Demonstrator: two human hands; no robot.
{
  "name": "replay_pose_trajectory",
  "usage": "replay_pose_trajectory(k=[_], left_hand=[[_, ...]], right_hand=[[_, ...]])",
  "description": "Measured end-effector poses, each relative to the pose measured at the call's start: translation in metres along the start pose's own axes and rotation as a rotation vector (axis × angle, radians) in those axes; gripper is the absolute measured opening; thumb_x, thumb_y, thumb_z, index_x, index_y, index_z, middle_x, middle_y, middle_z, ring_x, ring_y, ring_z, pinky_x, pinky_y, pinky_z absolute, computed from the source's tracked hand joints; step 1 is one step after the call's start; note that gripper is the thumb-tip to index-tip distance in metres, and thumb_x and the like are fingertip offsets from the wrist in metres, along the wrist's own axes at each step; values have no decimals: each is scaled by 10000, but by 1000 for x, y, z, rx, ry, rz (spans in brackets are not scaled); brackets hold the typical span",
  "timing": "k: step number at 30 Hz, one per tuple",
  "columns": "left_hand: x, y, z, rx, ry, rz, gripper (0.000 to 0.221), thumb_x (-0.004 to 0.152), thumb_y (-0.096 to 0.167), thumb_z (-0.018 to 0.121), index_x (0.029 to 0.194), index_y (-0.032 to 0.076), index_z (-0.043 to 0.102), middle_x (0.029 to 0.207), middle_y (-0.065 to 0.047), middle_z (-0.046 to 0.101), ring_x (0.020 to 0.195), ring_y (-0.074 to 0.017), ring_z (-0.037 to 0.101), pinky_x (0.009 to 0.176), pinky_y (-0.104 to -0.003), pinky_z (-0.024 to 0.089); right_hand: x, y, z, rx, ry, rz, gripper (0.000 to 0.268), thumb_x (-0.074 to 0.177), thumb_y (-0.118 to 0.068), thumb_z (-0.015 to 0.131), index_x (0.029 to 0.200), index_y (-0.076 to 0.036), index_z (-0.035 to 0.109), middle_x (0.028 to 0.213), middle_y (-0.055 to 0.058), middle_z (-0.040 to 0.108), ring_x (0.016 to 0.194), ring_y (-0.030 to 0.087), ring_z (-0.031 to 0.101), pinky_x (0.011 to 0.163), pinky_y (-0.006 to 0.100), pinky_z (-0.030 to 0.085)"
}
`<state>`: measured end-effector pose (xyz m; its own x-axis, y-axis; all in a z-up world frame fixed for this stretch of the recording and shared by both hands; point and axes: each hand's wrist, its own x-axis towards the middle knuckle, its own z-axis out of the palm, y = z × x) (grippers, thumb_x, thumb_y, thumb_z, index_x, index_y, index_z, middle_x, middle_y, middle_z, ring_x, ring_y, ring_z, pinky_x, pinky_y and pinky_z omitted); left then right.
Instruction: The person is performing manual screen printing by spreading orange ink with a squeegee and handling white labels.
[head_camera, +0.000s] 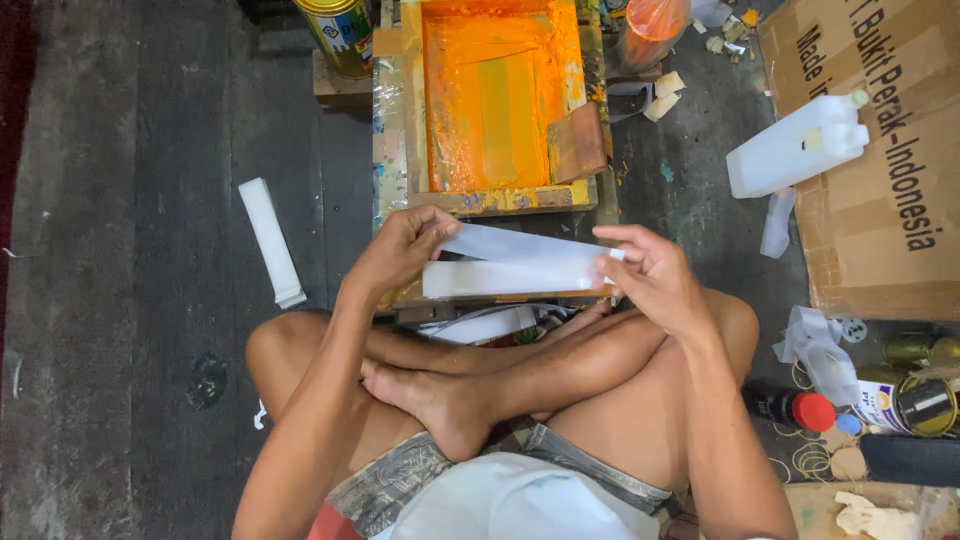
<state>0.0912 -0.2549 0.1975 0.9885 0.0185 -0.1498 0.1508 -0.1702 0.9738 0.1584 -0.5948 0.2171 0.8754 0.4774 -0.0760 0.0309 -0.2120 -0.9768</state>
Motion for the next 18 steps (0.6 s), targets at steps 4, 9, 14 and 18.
replay_pose_trajectory(k=[4,9,14,18], left_hand=[[5,4,1,157,106,22,177,981,173,703,1137,104,753,670,-63,654,599,-169,557,617,-313,466],[12,-27,-12,511,377,9,754,818,192,900,1441,55,499,1011,-102,592,897,-292,596,747,-445,487],[15,-46,-8,807,401,16,483,888,247,810,1303,64,641,1036,-101,552,987,-348,592,787,-480,475],[12,-47,-4,848,509,102,330,947,256,752,1254,142,709,1002,-36,504,944,-298,561,738,-442,433]], right_hand=[[-6,9,-7,-21,25,14,269,931,8,631,1184,16,722,787,224,742,619,183,729,501,214,546],[-9,0,-12,-17,126,97,280,903,54,515,1023,39,767,739,274,724,573,234,706,499,277,563],[-9,-15,-3,59,147,189,256,921,-2,549,1055,71,755,758,250,684,642,237,681,559,318,622],[-5,-12,4,55,168,254,240,963,-109,629,1065,64,760,772,199,681,664,194,634,594,311,630]])
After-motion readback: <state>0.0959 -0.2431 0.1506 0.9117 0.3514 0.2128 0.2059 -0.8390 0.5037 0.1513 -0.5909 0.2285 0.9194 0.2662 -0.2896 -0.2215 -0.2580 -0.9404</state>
